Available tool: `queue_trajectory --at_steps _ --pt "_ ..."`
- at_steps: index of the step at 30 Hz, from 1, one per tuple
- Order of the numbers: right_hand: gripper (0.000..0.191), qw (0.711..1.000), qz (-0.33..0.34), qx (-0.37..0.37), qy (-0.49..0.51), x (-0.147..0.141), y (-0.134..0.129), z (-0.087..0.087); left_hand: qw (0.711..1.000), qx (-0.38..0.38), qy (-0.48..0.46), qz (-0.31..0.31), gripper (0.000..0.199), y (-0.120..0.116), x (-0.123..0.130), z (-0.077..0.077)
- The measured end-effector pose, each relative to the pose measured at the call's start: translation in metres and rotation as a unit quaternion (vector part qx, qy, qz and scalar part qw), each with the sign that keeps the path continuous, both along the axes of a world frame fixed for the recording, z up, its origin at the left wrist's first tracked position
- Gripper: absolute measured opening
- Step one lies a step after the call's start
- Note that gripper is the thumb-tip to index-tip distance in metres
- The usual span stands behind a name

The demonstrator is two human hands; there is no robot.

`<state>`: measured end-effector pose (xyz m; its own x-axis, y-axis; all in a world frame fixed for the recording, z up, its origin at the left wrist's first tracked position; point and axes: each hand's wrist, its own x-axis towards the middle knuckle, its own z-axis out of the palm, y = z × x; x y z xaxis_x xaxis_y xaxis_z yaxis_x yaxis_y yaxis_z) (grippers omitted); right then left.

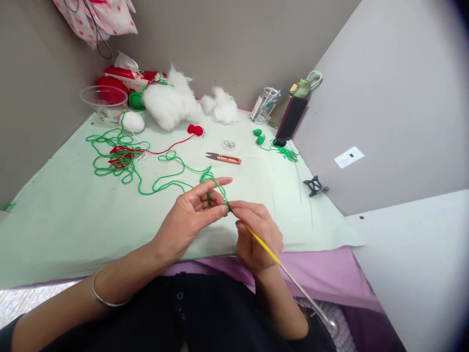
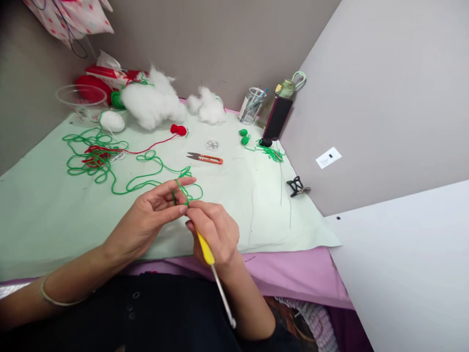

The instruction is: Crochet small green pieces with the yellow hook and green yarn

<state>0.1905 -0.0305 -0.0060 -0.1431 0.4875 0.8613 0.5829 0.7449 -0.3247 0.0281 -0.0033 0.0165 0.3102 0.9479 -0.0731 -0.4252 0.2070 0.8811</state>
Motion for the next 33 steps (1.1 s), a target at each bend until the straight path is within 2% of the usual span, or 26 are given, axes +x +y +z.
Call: queue_trajectory --at_steps 2,4,6,8,10,12,15,17,20,22,24,26,29,31,33 --pt "0.036 0.997 -0.056 0.033 -0.045 -0.003 0.000 -0.004 1.000 -0.019 -0.012 0.007 0.049 -0.001 0.001 0.001" --pt "0.040 0.993 -0.095 0.040 -0.055 -0.005 0.000 -0.006 0.997 -0.069 -0.036 -0.019 0.050 0.000 0.001 0.003" --pt "0.036 0.996 -0.083 0.016 -0.005 -0.006 0.000 -0.006 0.988 -0.133 -0.063 -0.051 0.046 0.003 0.001 0.006" --pt "0.028 0.993 -0.033 -0.042 0.106 -0.006 0.001 -0.003 0.981 -0.169 -0.079 -0.056 0.039 0.005 0.000 0.008" --pt "0.025 0.967 0.021 -0.107 0.230 -0.007 0.002 0.001 0.983 -0.157 -0.083 -0.037 0.035 0.006 0.000 0.009" --pt "0.022 0.945 0.054 -0.150 0.285 -0.009 0.004 0.004 0.990 -0.116 -0.070 -0.035 0.035 0.005 0.001 0.008" --pt "0.019 0.953 0.048 -0.156 0.254 -0.013 0.005 0.004 0.996 -0.060 -0.045 -0.043 0.034 0.001 0.003 0.006" --pt "0.021 0.963 0.028 -0.146 0.227 -0.015 0.005 0.001 0.997 -0.052 -0.042 -0.035 0.035 0.000 0.004 0.004" --pt "0.028 0.982 -0.010 -0.097 0.160 -0.015 0.003 -0.005 0.995 -0.078 -0.059 -0.027 0.042 0.000 0.005 0.001" --pt "0.035 0.993 -0.031 -0.044 0.102 -0.013 0.003 -0.007 0.989 -0.120 -0.077 -0.046 0.042 0.003 0.004 0.000" --pt "0.034 0.993 -0.032 -0.040 0.105 -0.010 0.004 -0.005 0.982 -0.158 -0.088 -0.058 0.037 0.006 0.003 0.001" --pt "0.026 0.977 -0.011 -0.093 0.193 -0.007 0.005 -0.001 0.980 -0.169 -0.092 -0.050 0.032 0.008 0.000 0.001" --pt "0.020 0.931 0.053 -0.170 0.319 -0.007 0.007 0.006 0.986 -0.135 -0.086 -0.039 0.030 0.008 -0.001 0.003" --pt "0.018 0.921 0.090 -0.198 0.322 -0.009 0.007 0.007 0.992 -0.094 -0.071 -0.042 0.027 0.006 0.001 0.003" --pt "0.016 0.920 0.097 -0.214 0.313 -0.010 0.008 0.006 0.996 -0.063 -0.053 -0.037 0.026 0.005 0.002 0.002"
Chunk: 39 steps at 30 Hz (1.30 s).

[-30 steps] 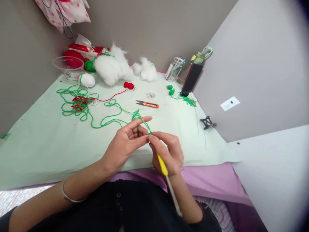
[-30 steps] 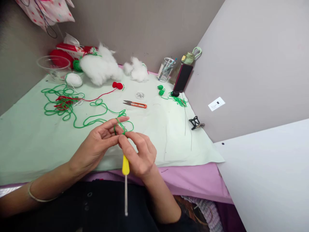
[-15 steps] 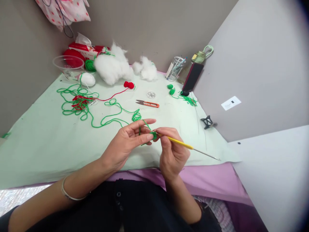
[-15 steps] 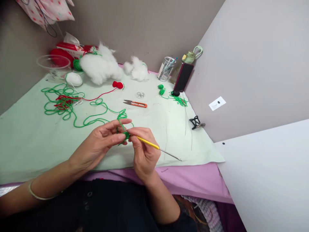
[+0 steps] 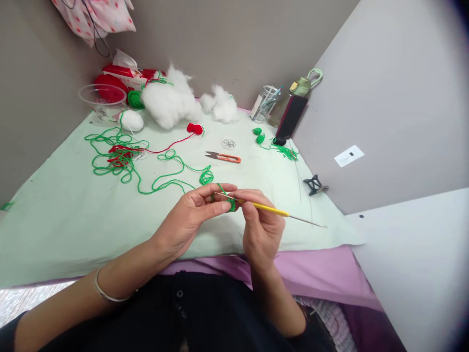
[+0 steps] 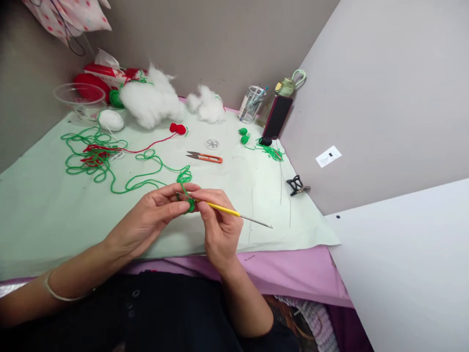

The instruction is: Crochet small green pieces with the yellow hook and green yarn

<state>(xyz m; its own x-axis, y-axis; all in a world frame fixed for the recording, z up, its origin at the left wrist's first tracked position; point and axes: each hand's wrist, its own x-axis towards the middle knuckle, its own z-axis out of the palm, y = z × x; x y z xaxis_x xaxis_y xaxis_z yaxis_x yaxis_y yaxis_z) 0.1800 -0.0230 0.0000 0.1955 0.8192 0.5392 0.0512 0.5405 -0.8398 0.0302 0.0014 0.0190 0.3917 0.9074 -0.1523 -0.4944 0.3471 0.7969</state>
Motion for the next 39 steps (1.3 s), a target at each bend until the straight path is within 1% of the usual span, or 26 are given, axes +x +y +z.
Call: queue_trajectory --at_steps 2,5,9,12,15,17,18,20,23,25,26,27,28,29,30,32,33,34,35,37,39 --pt "0.017 1.000 0.008 -0.019 0.021 0.001 0.000 -0.003 1.000 0.012 0.013 0.012 0.031 -0.001 0.001 -0.001" --pt "0.016 0.995 0.044 -0.049 0.081 0.005 0.001 -0.005 0.999 0.024 0.025 0.018 0.039 0.000 -0.001 -0.002" --pt "0.018 0.987 0.078 -0.050 0.133 0.007 0.003 -0.001 0.999 0.039 0.035 0.012 0.036 0.000 -0.004 -0.001" --pt "0.020 0.988 0.082 -0.042 0.123 0.007 0.002 0.001 0.998 0.046 0.042 0.009 0.033 0.000 -0.005 -0.001" --pt "0.021 0.998 0.038 -0.018 0.050 0.008 -0.003 0.003 0.996 0.063 0.055 0.014 0.033 0.000 -0.006 -0.003" --pt "0.022 0.999 -0.008 0.025 -0.043 0.009 -0.006 0.002 0.994 0.084 0.072 0.021 0.034 0.001 -0.007 -0.005" --pt "0.024 0.993 -0.029 0.054 -0.098 0.010 -0.007 0.002 0.992 0.096 0.082 0.027 0.034 0.001 -0.007 -0.006" --pt "0.027 0.972 -0.057 0.121 -0.193 0.010 -0.008 -0.001 0.987 0.117 0.104 0.043 0.035 0.000 -0.007 -0.007" --pt "0.029 0.935 -0.096 0.197 -0.278 0.007 -0.007 -0.008 0.983 0.123 0.122 0.068 0.041 -0.002 -0.004 -0.006" --pt "0.031 0.907 -0.143 0.227 -0.324 0.004 -0.005 -0.012 0.990 0.088 0.095 0.060 0.048 -0.003 -0.002 -0.005" --pt "0.033 0.895 -0.166 0.232 -0.341 0.003 -0.005 -0.014 0.995 0.056 0.069 0.039 0.049 -0.003 -0.001 -0.004" --pt "0.035 0.889 -0.182 0.232 -0.349 0.003 -0.005 -0.015 0.999 0.016 0.040 0.011 0.048 -0.003 -0.001 -0.003" --pt "0.035 0.894 -0.187 0.224 -0.341 0.002 -0.006 -0.015 1.000 -0.025 0.012 -0.016 0.047 -0.002 -0.001 -0.002" --pt "0.033 0.909 -0.181 0.207 -0.312 0.003 -0.006 -0.013 0.998 -0.060 -0.011 -0.035 0.044 -0.001 -0.001 0.000" --pt "0.030 0.932 -0.166 0.182 -0.267 0.003 -0.007 -0.011 0.995 -0.085 -0.026 -0.044 0.041 0.001 -0.002 0.001" --pt "0.026 0.974 -0.121 0.124 -0.148 0.004 -0.006 -0.006 0.994 -0.095 -0.038 -0.038 0.038 0.003 -0.004 0.003" --pt "0.025 0.986 -0.097 0.099 -0.096 0.004 -0.006 -0.004 0.995 -0.084 -0.036 -0.031 0.039 0.003 -0.004 0.004" --pt "0.024 0.992 -0.074 0.078 -0.061 0.003 -0.005 -0.001 0.997 -0.068 -0.031 -0.030 0.040 0.003 -0.005 0.004" --pt "0.022 0.995 -0.054 0.065 -0.047 0.003 -0.004 0.000 0.998 -0.050 -0.023 -0.030 0.042 0.002 -0.005 0.005" --pt "0.021 0.996 -0.032 0.055 -0.056 0.002 -0.002 0.002 1.000 -0.014 0.003 -0.016 0.046 0.000 -0.003 0.005" --pt "0.023 0.994 -0.038 0.057 -0.082 0.000 -0.003 0.000 0.999 0.016 0.032 0.016 0.049 -0.002 -0.001 0.004"
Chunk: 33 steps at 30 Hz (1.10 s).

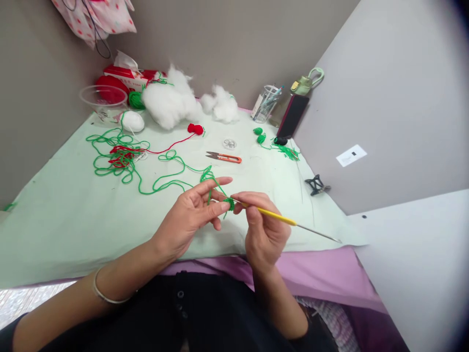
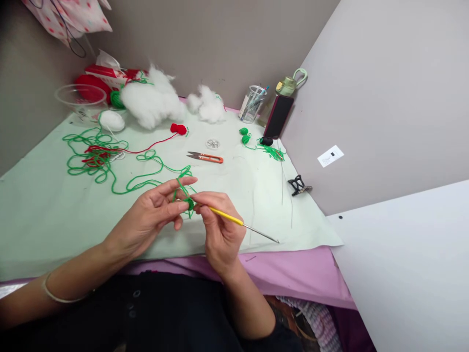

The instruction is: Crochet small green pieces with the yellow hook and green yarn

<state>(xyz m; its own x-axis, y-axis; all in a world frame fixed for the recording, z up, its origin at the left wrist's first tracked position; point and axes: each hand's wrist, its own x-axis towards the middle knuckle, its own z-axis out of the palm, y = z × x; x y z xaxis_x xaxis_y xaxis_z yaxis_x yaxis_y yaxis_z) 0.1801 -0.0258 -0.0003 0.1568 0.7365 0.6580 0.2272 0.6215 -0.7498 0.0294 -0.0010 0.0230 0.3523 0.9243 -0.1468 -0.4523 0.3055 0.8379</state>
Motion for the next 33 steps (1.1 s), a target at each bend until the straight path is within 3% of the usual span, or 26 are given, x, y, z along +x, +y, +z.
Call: queue_trajectory --at_steps 3,7,10,14,18,27,30,33 --pt "0.030 0.994 -0.054 0.042 -0.086 -0.001 -0.003 -0.007 0.999 0.016 0.013 0.024 0.054 -0.002 0.003 -0.001" --pt "0.038 0.967 -0.124 0.113 -0.193 0.001 -0.005 -0.013 0.996 -0.062 -0.044 -0.037 0.043 0.001 0.001 -0.001" --pt "0.026 0.991 -0.093 0.056 -0.081 0.004 -0.004 -0.007 0.990 -0.106 -0.068 -0.062 0.031 0.005 -0.002 -0.001" --pt "0.019 0.997 -0.003 -0.031 0.077 0.004 0.000 0.000 0.998 -0.046 -0.037 -0.010 0.027 0.006 -0.002 -0.001" --pt "0.015 0.995 0.033 -0.055 0.079 0.002 0.002 -0.001 1.000 0.004 0.001 0.006 0.033 0.002 -0.001 -0.005" --pt "0.021 0.979 0.073 -0.107 0.155 0.009 0.002 -0.001 1.000 0.017 0.021 0.009 0.037 0.000 -0.004 -0.004" --pt "0.020 0.985 0.068 -0.086 0.130 0.009 -0.001 0.002 0.999 0.035 0.036 0.010 0.037 0.000 -0.005 -0.005" --pt "0.021 0.998 0.022 -0.042 0.043 0.009 -0.006 0.003 0.995 0.072 0.068 0.016 0.038 0.000 -0.006 -0.006"
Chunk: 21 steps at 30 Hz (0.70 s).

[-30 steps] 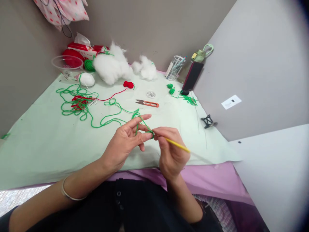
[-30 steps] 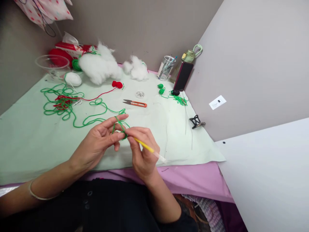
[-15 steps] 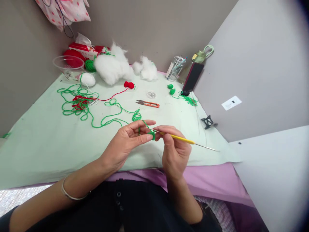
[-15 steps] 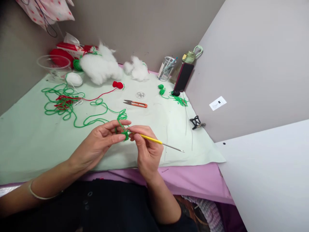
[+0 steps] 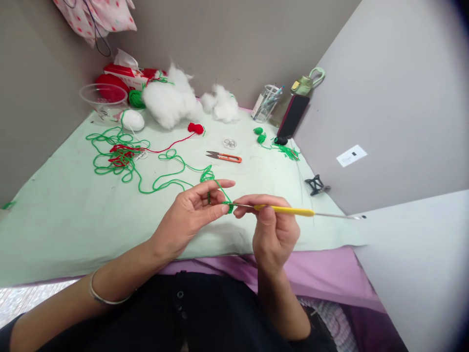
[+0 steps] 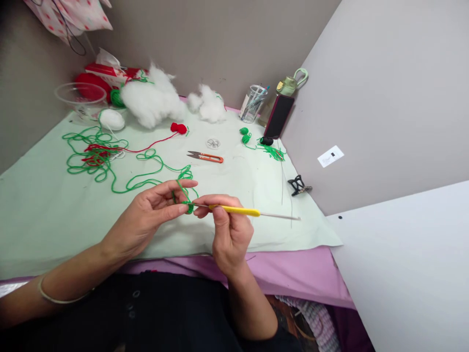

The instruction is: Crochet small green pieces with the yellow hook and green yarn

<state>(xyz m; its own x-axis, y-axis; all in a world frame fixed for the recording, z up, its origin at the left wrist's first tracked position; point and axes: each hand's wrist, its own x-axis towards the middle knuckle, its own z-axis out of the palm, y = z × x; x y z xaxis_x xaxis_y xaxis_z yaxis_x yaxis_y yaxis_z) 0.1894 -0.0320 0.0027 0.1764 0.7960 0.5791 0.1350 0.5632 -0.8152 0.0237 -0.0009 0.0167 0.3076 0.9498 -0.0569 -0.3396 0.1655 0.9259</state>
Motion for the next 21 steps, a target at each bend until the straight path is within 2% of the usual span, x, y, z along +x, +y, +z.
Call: queue_trajectory --at_steps 4,7,9,11,13,15,18,21 --pt "0.025 0.986 -0.027 0.095 -0.135 0.001 -0.002 -0.002 0.997 0.043 0.058 0.016 0.036 -0.001 0.000 0.002" --pt "0.029 0.959 -0.051 0.152 -0.235 0.000 -0.001 -0.008 0.994 0.058 0.087 0.038 0.036 -0.002 0.002 0.005" --pt "0.036 0.936 -0.091 0.178 -0.290 -0.002 0.000 -0.014 0.996 0.043 0.066 0.036 0.042 -0.002 0.002 0.006" --pt "0.043 0.920 -0.138 0.198 -0.310 -0.004 0.000 -0.019 1.000 -0.017 0.004 -0.001 0.050 -0.001 0.002 0.006" --pt "0.042 0.927 -0.148 0.191 -0.287 -0.004 -0.001 -0.019 0.991 -0.101 -0.066 -0.052 0.048 0.001 0.002 0.006" --pt "0.033 0.959 -0.123 0.150 -0.206 -0.004 0.000 -0.015 0.979 -0.157 -0.110 -0.075 0.038 0.003 0.001 0.006" --pt "0.025 0.995 -0.058 0.063 -0.048 -0.004 0.002 -0.006 0.979 -0.151 -0.122 -0.061 0.031 0.004 0.001 0.007" --pt "0.021 0.999 -0.021 0.027 -0.022 -0.005 0.004 -0.002 0.987 -0.107 -0.098 -0.065 0.035 0.002 0.002 0.006"
